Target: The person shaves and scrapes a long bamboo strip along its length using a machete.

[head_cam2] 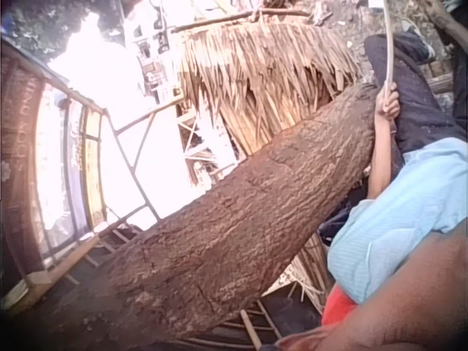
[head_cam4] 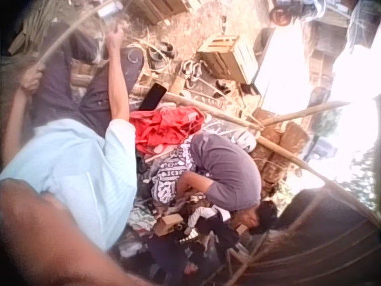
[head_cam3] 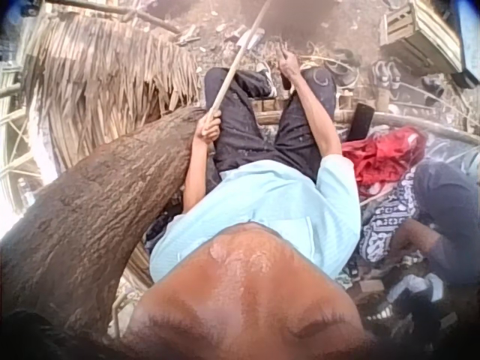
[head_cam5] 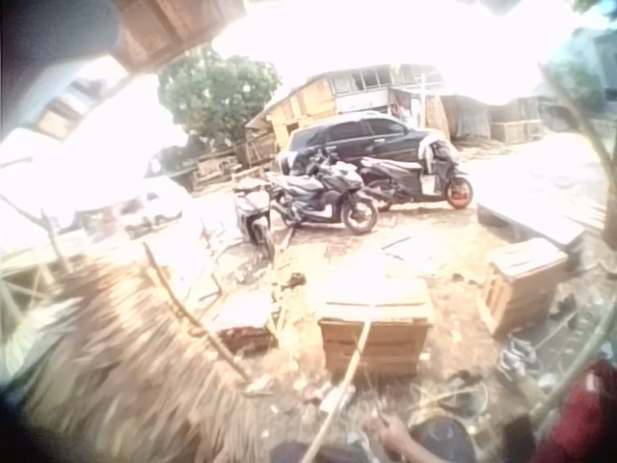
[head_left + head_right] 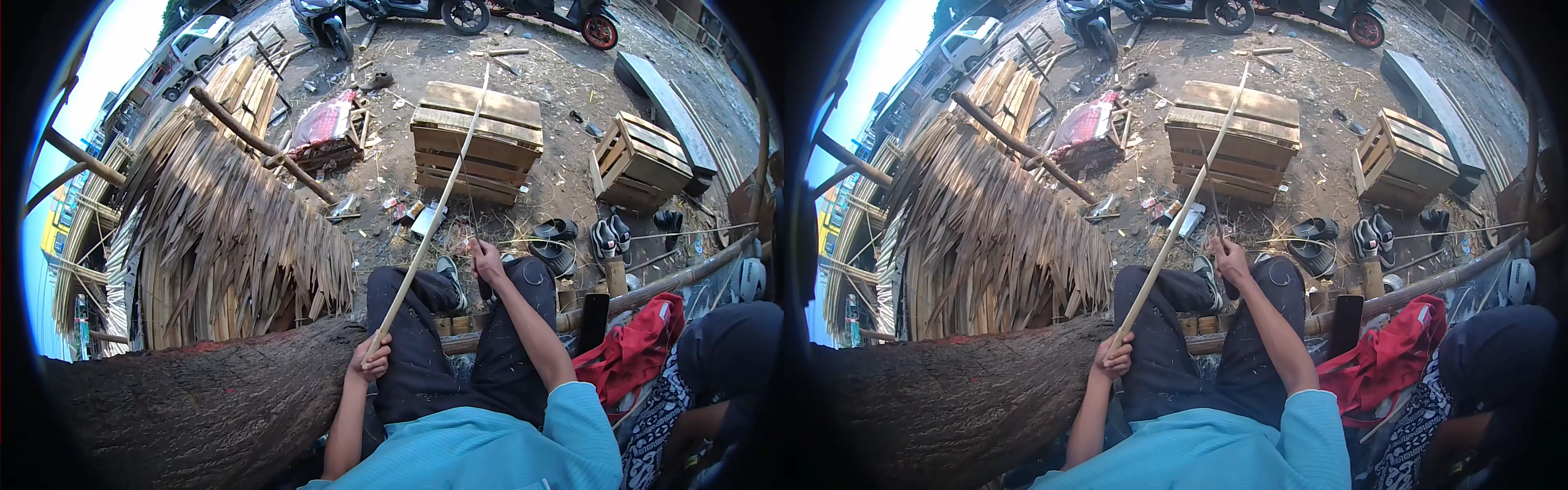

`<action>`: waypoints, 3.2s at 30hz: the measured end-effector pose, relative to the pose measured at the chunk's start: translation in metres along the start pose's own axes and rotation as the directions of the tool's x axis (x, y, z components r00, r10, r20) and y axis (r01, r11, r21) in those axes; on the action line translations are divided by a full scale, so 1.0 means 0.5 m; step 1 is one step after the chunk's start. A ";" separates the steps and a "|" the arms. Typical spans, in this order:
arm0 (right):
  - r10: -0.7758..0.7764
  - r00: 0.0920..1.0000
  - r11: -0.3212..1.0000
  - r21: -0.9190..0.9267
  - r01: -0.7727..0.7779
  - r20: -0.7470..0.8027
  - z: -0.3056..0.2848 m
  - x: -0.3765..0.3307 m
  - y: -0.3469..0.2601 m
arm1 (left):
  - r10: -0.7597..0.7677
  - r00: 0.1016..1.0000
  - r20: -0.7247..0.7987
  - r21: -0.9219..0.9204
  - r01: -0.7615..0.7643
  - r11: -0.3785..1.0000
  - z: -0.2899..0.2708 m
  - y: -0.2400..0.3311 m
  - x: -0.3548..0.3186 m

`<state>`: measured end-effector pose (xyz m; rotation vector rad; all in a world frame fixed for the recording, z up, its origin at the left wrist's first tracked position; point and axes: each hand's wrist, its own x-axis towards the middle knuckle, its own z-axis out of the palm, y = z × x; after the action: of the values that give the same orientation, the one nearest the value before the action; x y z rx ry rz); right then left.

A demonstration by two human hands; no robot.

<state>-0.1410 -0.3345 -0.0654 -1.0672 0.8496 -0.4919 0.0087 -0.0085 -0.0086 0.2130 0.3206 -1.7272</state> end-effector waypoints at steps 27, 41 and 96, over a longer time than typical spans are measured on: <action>-0.043 0.965 0.598 -0.768 0.232 0.258 0.023 -0.033 -0.005 | -0.006 1.000 -0.013 0.017 0.006 1.000 0.004 0.001 0.001; -0.078 0.989 0.598 -0.789 0.144 0.122 0.046 -0.025 -0.002 | 0.007 0.995 -0.104 0.078 0.001 0.997 0.015 -0.002 0.011; -0.096 0.990 0.632 -0.763 0.140 0.102 0.012 -0.027 0.015 | 0.052 0.963 -0.266 0.294 0.029 0.955 0.043 -0.018 0.023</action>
<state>-0.1446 -0.3184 -0.0660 -1.9392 0.9706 -0.1830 -0.0013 -0.0251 0.0087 0.6738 0.2569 -1.7311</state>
